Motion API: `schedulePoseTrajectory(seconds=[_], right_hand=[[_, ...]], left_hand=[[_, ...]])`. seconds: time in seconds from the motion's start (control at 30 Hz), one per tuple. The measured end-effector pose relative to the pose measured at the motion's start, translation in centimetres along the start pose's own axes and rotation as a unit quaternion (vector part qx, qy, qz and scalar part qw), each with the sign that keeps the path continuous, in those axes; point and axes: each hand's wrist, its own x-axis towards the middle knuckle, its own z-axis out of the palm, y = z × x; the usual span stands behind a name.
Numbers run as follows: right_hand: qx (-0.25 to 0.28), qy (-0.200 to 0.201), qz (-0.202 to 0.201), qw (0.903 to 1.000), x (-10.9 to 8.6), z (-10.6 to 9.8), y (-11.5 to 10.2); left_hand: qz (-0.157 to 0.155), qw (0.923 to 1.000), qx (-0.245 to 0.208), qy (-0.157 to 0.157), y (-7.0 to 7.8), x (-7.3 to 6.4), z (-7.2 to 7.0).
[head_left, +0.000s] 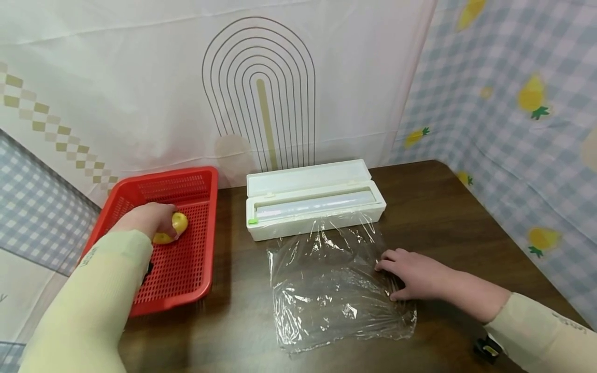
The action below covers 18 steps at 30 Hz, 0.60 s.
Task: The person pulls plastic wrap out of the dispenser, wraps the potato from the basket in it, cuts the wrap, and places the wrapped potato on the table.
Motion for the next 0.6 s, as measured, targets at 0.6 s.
schedulePoseTrajectory(seconds=[0.6], right_hand=[[0.008,-0.005,0.014,0.9999,-0.2,0.2,-0.1]], left_hand=[[-0.006,0.9930,-0.117,-0.015,-0.8,-2.1,-1.9]])
